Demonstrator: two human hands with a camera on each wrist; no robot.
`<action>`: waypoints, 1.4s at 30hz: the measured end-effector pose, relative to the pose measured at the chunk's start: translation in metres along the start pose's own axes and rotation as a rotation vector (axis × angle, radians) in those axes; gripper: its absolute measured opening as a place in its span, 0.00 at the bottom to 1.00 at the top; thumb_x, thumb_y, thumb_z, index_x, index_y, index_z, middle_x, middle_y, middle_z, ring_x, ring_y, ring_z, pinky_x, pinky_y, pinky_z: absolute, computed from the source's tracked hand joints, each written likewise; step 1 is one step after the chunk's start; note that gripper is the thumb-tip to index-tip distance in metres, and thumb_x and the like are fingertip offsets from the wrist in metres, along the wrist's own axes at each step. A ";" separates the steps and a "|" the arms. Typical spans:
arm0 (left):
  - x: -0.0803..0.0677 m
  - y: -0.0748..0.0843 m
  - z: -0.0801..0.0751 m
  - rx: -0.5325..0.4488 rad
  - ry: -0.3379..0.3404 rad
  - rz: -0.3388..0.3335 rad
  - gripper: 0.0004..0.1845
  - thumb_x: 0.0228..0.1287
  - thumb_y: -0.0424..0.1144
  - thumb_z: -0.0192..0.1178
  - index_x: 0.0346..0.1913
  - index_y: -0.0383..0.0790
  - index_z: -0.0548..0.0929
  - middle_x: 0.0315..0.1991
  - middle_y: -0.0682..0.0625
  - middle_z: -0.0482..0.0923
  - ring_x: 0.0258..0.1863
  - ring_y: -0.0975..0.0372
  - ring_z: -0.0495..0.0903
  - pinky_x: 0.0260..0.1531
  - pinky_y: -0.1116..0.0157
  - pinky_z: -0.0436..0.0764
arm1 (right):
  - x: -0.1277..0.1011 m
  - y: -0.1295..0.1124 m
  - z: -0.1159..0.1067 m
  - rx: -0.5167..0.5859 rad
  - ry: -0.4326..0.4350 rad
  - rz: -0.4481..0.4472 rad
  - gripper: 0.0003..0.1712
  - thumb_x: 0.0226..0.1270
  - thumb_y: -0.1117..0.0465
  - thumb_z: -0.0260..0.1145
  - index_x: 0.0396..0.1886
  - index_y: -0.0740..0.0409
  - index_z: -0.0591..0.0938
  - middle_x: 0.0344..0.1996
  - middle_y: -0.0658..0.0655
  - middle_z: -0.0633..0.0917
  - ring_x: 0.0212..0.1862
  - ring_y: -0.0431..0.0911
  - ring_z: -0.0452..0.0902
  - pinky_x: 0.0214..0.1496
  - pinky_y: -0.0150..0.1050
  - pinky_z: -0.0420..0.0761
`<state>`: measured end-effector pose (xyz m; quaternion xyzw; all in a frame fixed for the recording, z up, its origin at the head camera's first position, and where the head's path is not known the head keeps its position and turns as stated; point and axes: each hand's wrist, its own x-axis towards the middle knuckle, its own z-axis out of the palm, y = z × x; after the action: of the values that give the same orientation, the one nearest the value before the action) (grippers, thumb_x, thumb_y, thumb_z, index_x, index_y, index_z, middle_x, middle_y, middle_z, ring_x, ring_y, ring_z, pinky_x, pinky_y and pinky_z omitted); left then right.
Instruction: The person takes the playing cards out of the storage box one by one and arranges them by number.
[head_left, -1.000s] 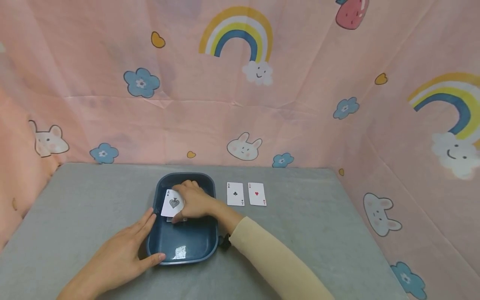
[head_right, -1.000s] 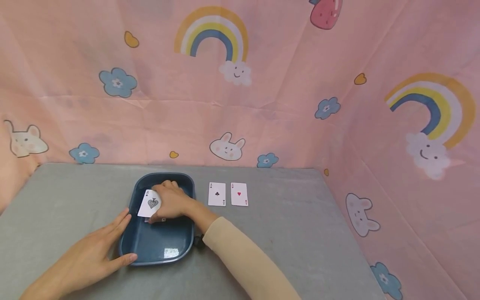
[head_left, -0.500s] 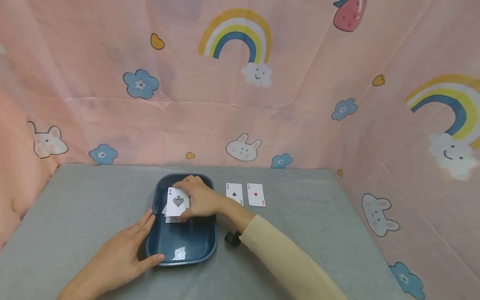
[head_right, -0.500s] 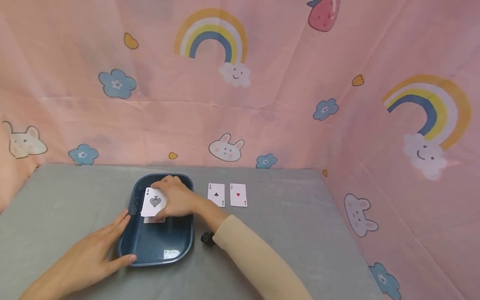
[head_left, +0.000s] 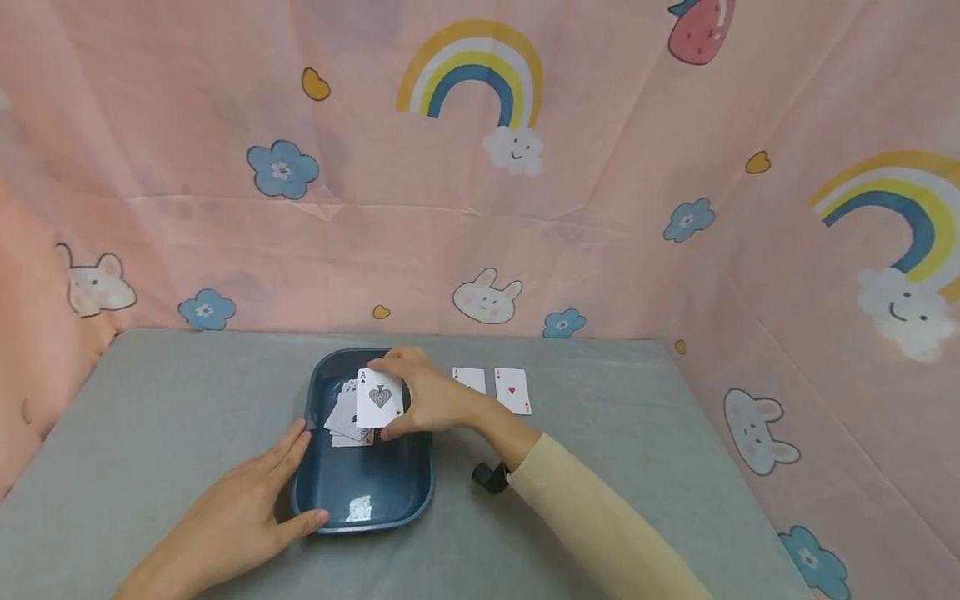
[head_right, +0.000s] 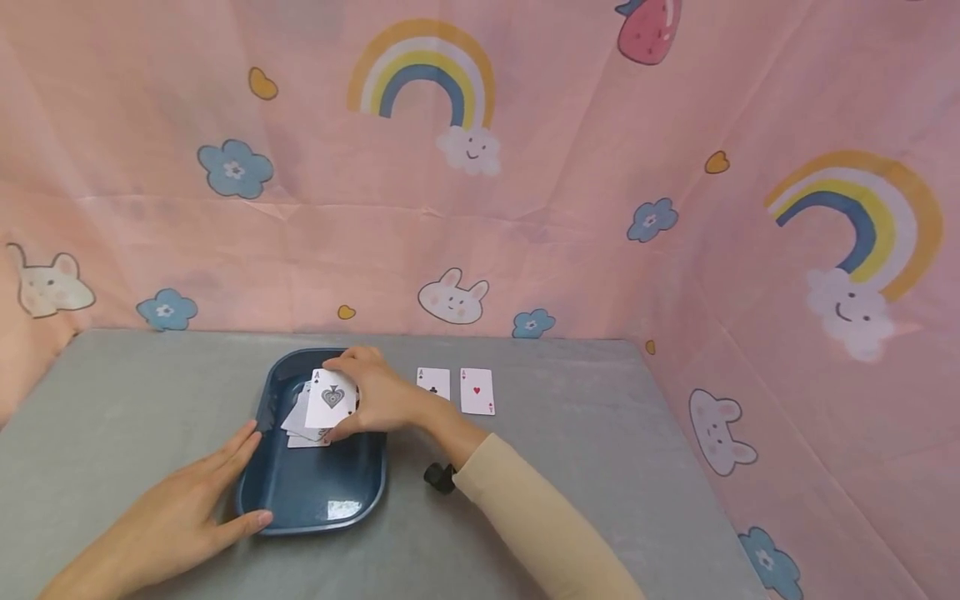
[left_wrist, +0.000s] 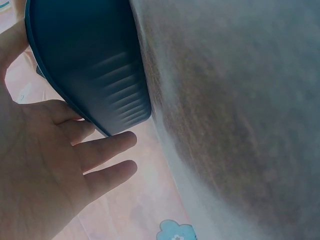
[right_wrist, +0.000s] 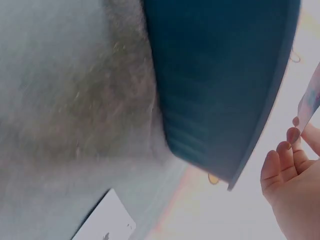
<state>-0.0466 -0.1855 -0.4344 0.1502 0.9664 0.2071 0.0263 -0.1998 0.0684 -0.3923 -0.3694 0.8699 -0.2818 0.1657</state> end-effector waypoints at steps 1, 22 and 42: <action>0.000 0.000 0.000 0.000 -0.001 -0.001 0.60 0.59 0.76 0.63 0.78 0.30 0.66 0.80 0.35 0.59 0.67 0.36 0.75 0.59 0.36 0.77 | -0.002 0.001 -0.002 0.002 0.004 0.006 0.54 0.49 0.53 0.80 0.78 0.56 0.71 0.70 0.57 0.69 0.68 0.49 0.61 0.66 0.42 0.71; -0.002 0.000 0.002 -0.014 0.010 -0.003 0.61 0.59 0.77 0.62 0.79 0.30 0.65 0.80 0.36 0.59 0.69 0.36 0.73 0.60 0.36 0.76 | -0.050 0.034 -0.024 0.011 0.112 0.047 0.53 0.47 0.55 0.80 0.77 0.55 0.72 0.69 0.57 0.70 0.66 0.51 0.62 0.61 0.51 0.74; -0.002 0.000 0.001 -0.019 0.024 -0.002 0.60 0.59 0.77 0.63 0.78 0.30 0.66 0.80 0.36 0.60 0.68 0.36 0.74 0.60 0.36 0.76 | -0.090 0.084 -0.060 0.071 0.158 0.106 0.55 0.48 0.57 0.81 0.78 0.60 0.70 0.73 0.61 0.66 0.69 0.55 0.61 0.67 0.61 0.70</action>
<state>-0.0447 -0.1860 -0.4358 0.1466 0.9648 0.2178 0.0164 -0.2148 0.2040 -0.3895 -0.2935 0.8879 -0.3316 0.1242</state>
